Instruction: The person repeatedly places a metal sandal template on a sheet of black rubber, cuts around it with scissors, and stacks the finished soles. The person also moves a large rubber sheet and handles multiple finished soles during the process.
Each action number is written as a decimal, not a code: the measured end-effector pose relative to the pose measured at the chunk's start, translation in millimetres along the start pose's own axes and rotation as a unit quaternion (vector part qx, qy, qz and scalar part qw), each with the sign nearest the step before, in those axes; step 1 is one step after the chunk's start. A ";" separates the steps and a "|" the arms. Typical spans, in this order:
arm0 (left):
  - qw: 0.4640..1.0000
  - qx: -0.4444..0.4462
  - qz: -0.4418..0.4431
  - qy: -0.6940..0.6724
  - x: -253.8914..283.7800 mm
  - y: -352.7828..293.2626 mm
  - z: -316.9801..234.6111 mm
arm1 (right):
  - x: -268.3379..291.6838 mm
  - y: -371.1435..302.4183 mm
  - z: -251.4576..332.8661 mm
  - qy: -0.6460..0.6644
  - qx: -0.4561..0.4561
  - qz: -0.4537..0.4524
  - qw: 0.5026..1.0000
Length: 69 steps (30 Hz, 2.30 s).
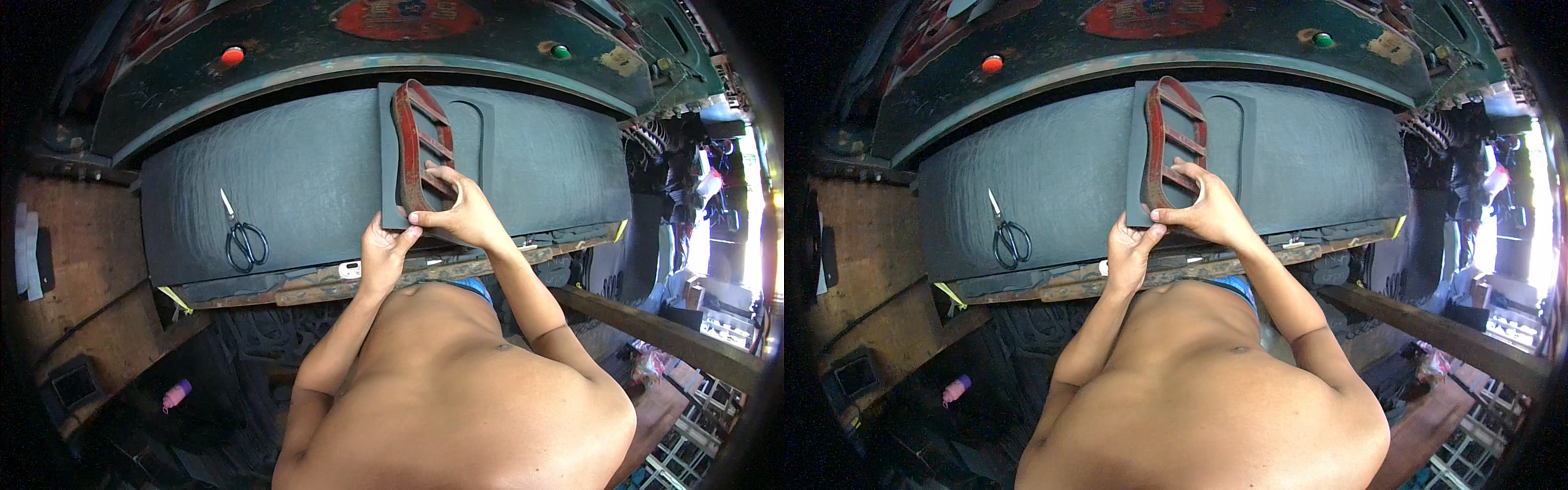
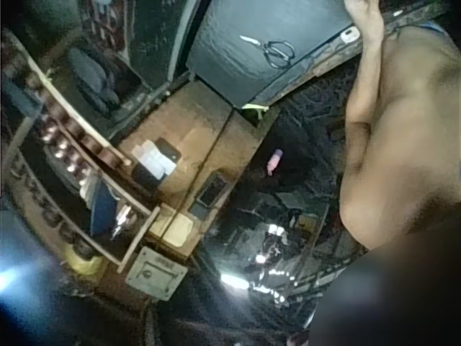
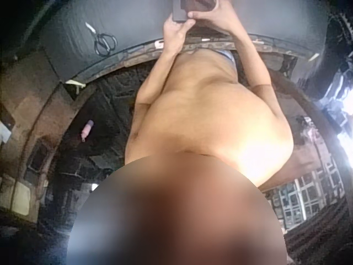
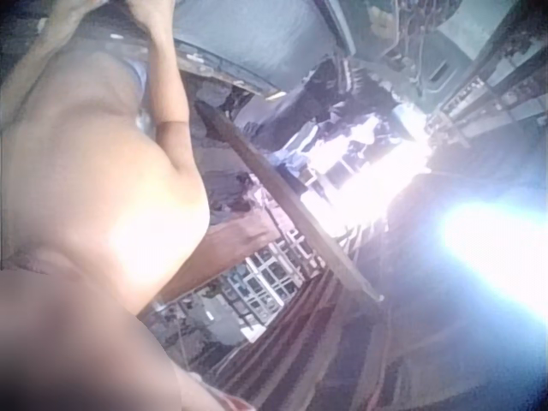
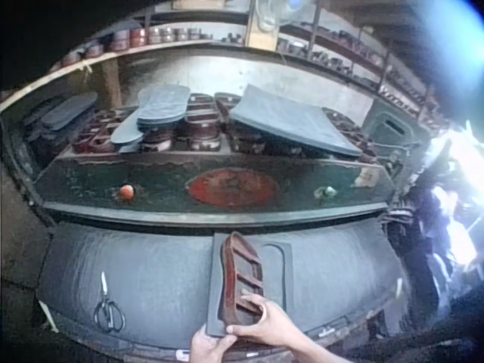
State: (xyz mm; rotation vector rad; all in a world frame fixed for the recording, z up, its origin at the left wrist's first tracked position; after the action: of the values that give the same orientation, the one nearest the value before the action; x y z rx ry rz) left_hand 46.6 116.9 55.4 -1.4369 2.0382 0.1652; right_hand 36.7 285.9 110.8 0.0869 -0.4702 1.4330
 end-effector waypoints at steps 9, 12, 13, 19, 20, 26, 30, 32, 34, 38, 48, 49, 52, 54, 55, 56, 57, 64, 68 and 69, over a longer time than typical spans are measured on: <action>0.985 0.114 -0.023 0.125 42.3 16.4 27.7 | -34.8 16.0 -24.2 -0.209 0.051 -0.018 0.976; 0.965 0.082 -0.020 0.250 66.1 20.1 17.0 | -43.2 15.0 -37.3 -0.263 0.059 -0.014 0.963; 0.959 0.093 -0.021 0.266 75.5 23.4 12.7 | -44.5 14.1 -41.5 -0.274 0.066 -0.014 0.959; 0.940 0.105 -0.038 0.324 84.7 80.0 9.5 | -42.4 1.1 -66.4 -0.275 0.087 -0.018 0.957; 0.930 0.085 -0.038 0.356 76.6 94.4 12.4 | -40.6 -1.8 -68.0 -0.262 0.096 -0.025 0.960; 0.891 0.052 -0.071 0.445 41.0 151.7 29.6 | -39.6 -7.8 -63.8 -0.236 0.109 -0.026 0.965; 0.934 0.084 -0.109 0.330 50.9 162.8 40.8 | -42.2 -9.0 -64.4 -0.267 0.141 0.007 0.953; 0.953 0.088 -0.082 0.279 54.4 164.0 40.3 | -41.1 -10.1 -68.3 -0.267 0.130 0.019 0.955; 0.975 0.084 -0.077 0.193 54.4 162.7 38.8 | -41.9 -11.8 -70.4 -0.285 0.143 0.034 0.947; 0.959 0.034 -0.126 0.251 53.8 156.0 32.4 | -41.1 -12.3 -71.2 -0.294 0.156 0.038 0.942; 0.965 0.017 -0.151 0.212 59.0 180.0 42.5 | -40.3 -10.1 -62.2 -0.313 0.149 0.046 0.937; 0.966 0.011 -0.146 0.214 59.1 181.3 43.2 | -40.2 -9.8 -62.0 -0.314 0.149 0.046 0.937; 0.959 0.001 -0.156 0.238 58.8 179.0 39.7 | -40.6 -8.5 -62.4 -0.323 0.147 0.044 0.934; 0.940 0.000 -0.172 0.294 53.7 172.0 31.7 | -40.4 -8.5 -62.3 -0.328 0.151 0.046 0.931; 0.923 -0.007 -0.171 0.344 49.7 168.1 25.1 | -40.2 -8.2 -62.7 -0.331 0.150 0.049 0.930; 0.904 0.002 -0.169 0.392 44.8 161.9 19.8 | -39.1 -7.6 -62.5 -0.329 0.147 0.051 0.931; 0.879 0.005 -0.173 0.445 40.1 153.1 14.4 | -38.0 -6.4 -62.3 -0.328 0.143 0.052 0.932; 0.867 -0.042 -0.102 0.485 26.8 99.5 -9.9 | -33.2 28.9 -40.9 -0.310 0.170 0.030 0.935; 0.857 -0.056 -0.068 0.509 29.0 77.6 -7.0 | -29.9 30.2 -31.5 -0.230 0.195 0.002 0.953; 0.865 -0.066 -0.059 0.494 26.9 71.7 -4.7 | -26.4 24.2 -29.5 -0.210 0.228 -0.016 0.950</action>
State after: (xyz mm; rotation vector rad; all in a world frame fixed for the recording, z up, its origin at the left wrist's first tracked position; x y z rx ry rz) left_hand -24.3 121.7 26.4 -1.9704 2.7292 -0.6342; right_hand 19.3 275.0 69.2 0.7817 -0.4695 1.4703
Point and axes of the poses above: each hand's wrist, its own y-axis towards the middle knuckle, its own x-axis out of the back of the hand, z = x × y, the point moved 5 cm from there along y, towards the middle knuckle, and after that the axes turned 2 degrees about -z, right-handed, at the moved point
